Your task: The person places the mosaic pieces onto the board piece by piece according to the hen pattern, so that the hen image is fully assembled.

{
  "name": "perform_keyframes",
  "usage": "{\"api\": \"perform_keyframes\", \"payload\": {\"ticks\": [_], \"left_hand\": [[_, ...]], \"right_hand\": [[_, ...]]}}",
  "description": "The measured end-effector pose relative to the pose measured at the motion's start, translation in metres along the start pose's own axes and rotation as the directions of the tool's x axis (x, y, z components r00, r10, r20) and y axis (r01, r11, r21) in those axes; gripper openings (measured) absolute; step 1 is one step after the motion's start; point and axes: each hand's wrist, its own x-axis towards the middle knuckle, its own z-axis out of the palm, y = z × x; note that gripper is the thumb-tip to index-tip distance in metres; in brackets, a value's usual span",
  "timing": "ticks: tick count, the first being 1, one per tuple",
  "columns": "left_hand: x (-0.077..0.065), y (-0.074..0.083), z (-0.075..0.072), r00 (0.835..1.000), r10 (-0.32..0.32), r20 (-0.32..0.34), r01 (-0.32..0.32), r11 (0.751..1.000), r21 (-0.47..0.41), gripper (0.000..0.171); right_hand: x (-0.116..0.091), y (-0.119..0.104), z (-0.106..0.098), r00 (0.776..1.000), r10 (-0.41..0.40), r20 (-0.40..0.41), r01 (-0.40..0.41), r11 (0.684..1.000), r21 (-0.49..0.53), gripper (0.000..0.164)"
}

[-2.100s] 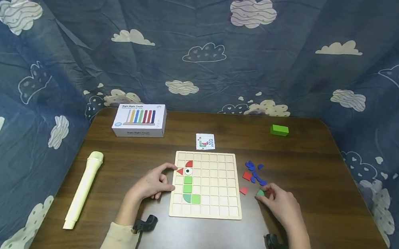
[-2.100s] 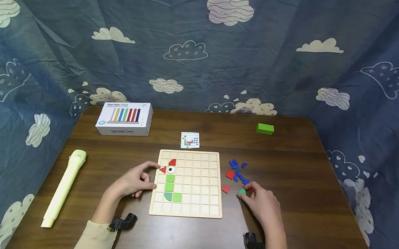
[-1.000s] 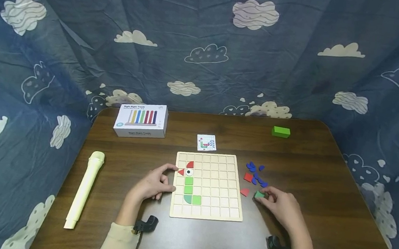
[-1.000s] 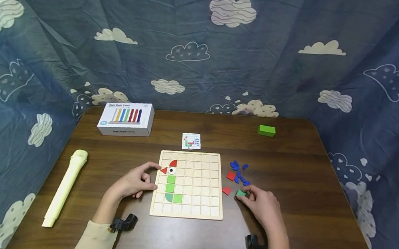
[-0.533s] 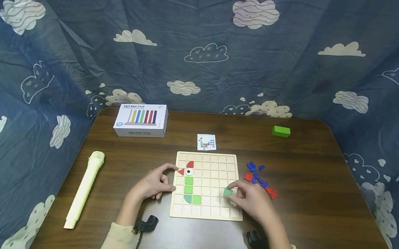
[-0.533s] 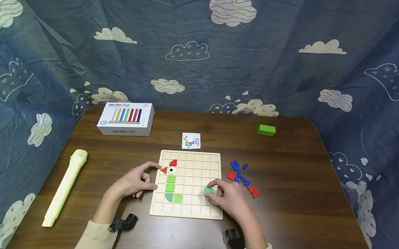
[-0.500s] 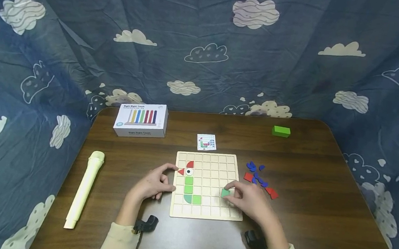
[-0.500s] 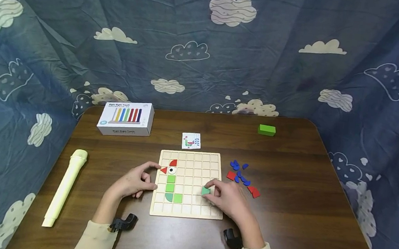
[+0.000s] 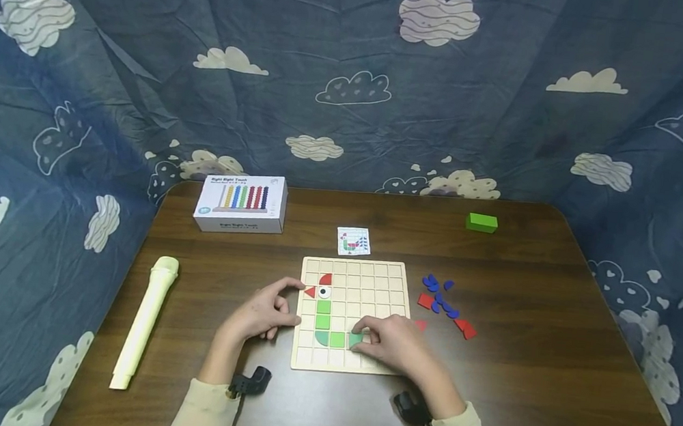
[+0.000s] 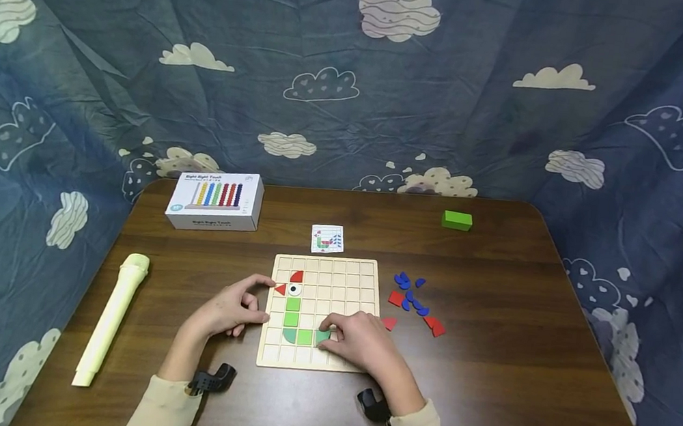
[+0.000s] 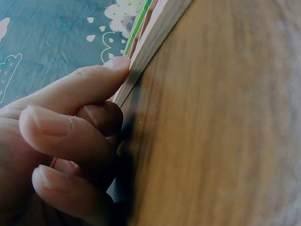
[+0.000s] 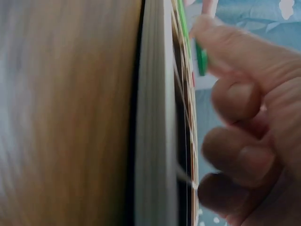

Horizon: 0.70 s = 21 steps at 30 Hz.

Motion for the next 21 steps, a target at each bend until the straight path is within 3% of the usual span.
{"api": "perform_keyframes", "payload": {"ticks": [12, 21], "left_hand": [[0.0007, 0.0014, -0.001, 1.0, -0.005, 0.002, 0.005, 1.0, 0.0, 0.063], [0.0008, -0.0007, 0.0003, 1.0, -0.025, -0.005, 0.025, 1.0, 0.0, 0.063]], "right_hand": [[0.003, 0.0012, 0.0086, 0.999, 0.037, -0.018, -0.037, 0.999, -0.024, 0.022], [0.0011, 0.0026, 0.0086, 0.999, -0.031, -0.035, 0.03, 0.999, -0.018, 0.015]]}}
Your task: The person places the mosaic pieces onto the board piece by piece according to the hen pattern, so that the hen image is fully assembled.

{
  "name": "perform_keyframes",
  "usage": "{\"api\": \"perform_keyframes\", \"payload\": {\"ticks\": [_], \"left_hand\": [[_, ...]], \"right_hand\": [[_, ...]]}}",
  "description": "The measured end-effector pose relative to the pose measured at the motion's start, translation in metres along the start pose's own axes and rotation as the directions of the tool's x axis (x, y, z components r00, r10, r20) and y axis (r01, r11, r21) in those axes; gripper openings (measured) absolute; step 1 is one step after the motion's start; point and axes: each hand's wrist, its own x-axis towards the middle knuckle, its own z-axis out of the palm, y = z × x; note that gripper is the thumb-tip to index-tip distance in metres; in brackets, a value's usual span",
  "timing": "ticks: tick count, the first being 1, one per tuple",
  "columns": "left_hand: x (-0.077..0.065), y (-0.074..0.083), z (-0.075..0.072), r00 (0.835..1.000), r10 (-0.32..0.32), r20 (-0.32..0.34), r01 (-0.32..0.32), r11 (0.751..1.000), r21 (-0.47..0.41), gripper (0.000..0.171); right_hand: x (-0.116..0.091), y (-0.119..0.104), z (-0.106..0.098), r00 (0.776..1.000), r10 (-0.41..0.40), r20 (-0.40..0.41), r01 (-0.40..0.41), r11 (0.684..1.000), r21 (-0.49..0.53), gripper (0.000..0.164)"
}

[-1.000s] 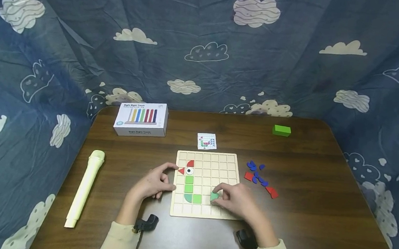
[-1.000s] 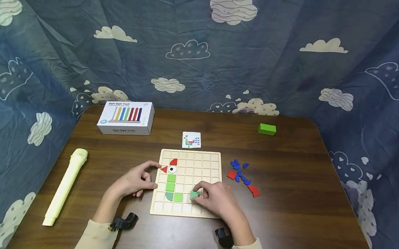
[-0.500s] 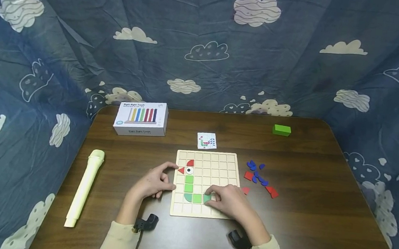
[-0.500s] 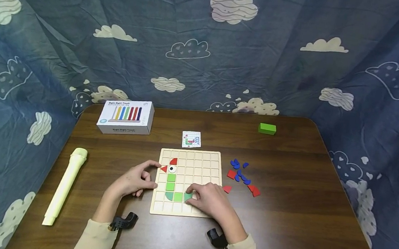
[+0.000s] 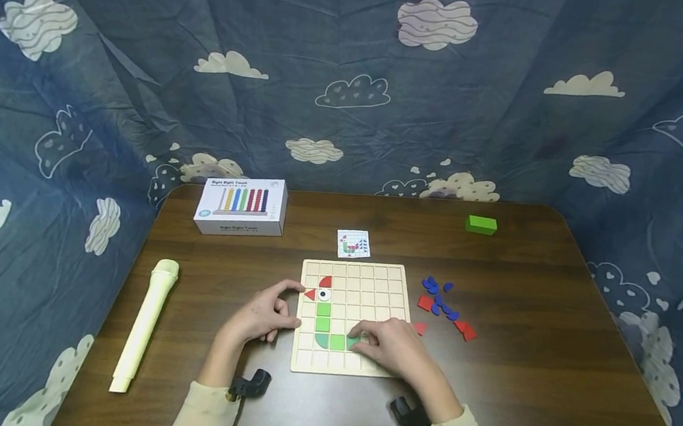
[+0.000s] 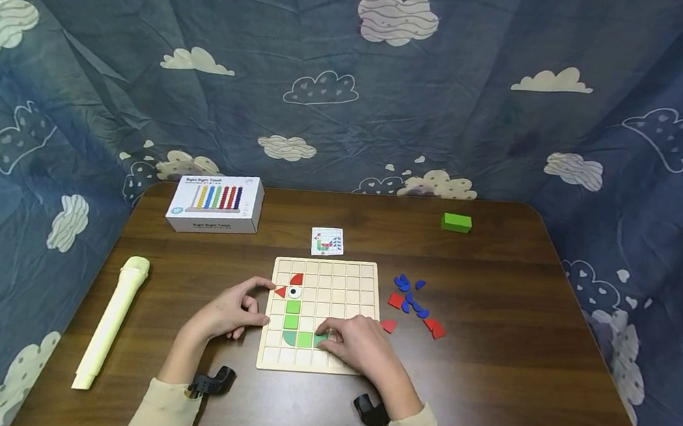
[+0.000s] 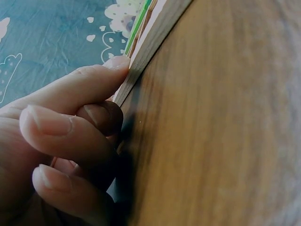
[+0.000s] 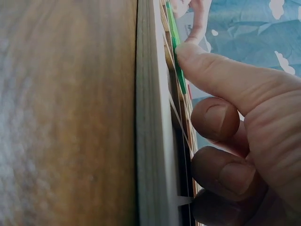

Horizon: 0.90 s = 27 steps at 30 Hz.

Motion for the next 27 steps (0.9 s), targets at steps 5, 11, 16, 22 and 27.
{"api": "perform_keyframes", "payload": {"ticks": [5, 11, 16, 22, 27], "left_hand": [[0.0, -0.001, 0.001, 1.0, 0.001, -0.002, -0.001, 1.0, -0.001, 0.063], [0.0, -0.003, 0.001, 1.0, -0.002, 0.005, 0.002, 1.0, 0.002, 0.063], [-0.001, -0.002, 0.001, 1.0, -0.007, 0.002, 0.007, 1.0, -0.004, 0.063], [0.0, -0.001, 0.0, 1.0, -0.009, 0.007, 0.009, 1.0, -0.002, 0.064], [0.0, 0.001, -0.002, 1.0, 0.006, 0.015, -0.006, 1.0, -0.009, 0.064]], "right_hand": [[-0.001, 0.001, 0.002, 1.0, -0.009, -0.007, 0.009, 1.0, -0.001, 0.013], [-0.002, 0.002, 0.002, 1.0, 0.0, -0.002, 0.0, 0.999, 0.034, 0.017], [-0.008, 0.01, -0.004, 0.998, -0.018, -0.057, 0.029, 0.98, 0.198, 0.022], [-0.027, 0.036, -0.028, 0.984, 0.09, -0.155, -0.033, 0.94, 0.338, 0.025], [-0.048, 0.068, -0.048, 0.946, 0.249, -0.207, -0.176, 0.932, 0.318, 0.026]]}}
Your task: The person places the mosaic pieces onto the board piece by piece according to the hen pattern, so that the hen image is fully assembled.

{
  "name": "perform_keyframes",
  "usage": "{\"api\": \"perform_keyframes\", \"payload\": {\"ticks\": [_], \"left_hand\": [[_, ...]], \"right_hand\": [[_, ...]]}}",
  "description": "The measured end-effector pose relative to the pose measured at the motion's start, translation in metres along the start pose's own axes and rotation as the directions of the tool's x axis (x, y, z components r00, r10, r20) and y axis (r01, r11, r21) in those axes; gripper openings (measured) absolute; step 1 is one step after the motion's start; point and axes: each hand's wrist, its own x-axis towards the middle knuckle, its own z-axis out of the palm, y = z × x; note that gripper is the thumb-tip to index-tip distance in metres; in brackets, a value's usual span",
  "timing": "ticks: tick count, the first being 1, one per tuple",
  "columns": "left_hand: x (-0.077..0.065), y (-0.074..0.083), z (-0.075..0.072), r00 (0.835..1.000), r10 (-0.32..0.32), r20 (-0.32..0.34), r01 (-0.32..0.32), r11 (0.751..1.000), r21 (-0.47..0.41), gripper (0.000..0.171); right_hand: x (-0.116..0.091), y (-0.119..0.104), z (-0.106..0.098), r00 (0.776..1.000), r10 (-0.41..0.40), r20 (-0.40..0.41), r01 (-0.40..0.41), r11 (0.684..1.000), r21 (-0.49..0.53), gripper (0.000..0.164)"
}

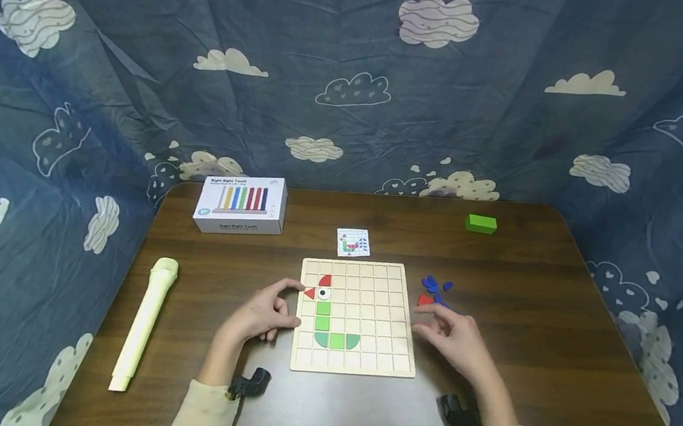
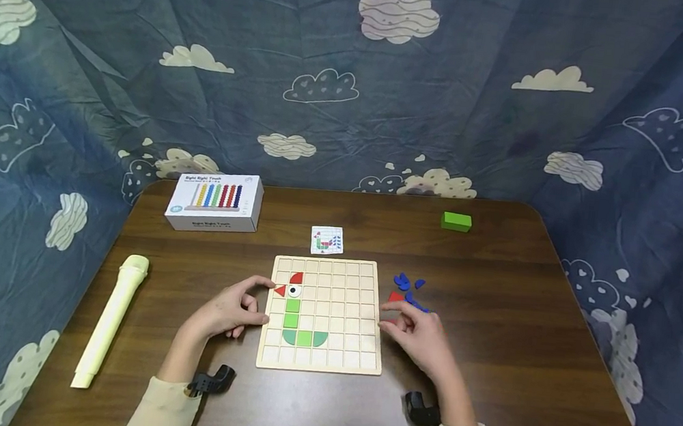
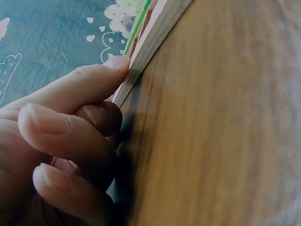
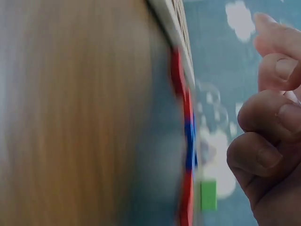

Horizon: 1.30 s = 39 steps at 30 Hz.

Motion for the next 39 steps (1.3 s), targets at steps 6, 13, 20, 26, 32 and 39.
{"api": "perform_keyframes", "payload": {"ticks": [6, 13, 20, 26, 32, 39], "left_hand": [[-0.001, 0.003, -0.001, 1.0, -0.002, -0.01, 0.002, 1.0, 0.005, 0.064], [-0.002, 0.001, -0.002, 1.0, 0.007, -0.014, -0.007, 1.0, 0.012, 0.064], [-0.001, 0.0, -0.002, 1.0, 0.016, -0.001, -0.016, 1.0, 0.002, 0.064], [0.0, 0.0, 0.0, 1.0, 0.015, -0.001, -0.015, 1.0, 0.006, 0.064], [0.002, -0.001, 0.0, 1.0, 0.007, -0.021, -0.006, 1.0, 0.025, 0.064], [0.001, -0.002, 0.0, 1.0, 0.005, -0.013, -0.005, 1.0, 0.017, 0.064]], "right_hand": [[-0.015, 0.033, -0.039, 0.987, 0.126, -0.095, -0.132, 0.989, -0.062, 0.031], [-0.023, 0.042, -0.042, 0.983, 0.165, -0.077, -0.174, 0.977, -0.121, 0.032], [-0.01, 0.025, -0.005, 0.985, 0.171, 0.03, -0.161, 0.964, -0.213, 0.042], [-0.003, 0.019, 0.007, 0.986, 0.168, 0.016, -0.156, 0.945, -0.289, 0.035], [-0.003, 0.017, 0.005, 0.986, 0.164, 0.006, -0.157, 0.952, -0.262, 0.034], [-0.004, 0.014, 0.004, 0.985, 0.172, 0.003, -0.167, 0.959, -0.228, 0.034]]}}
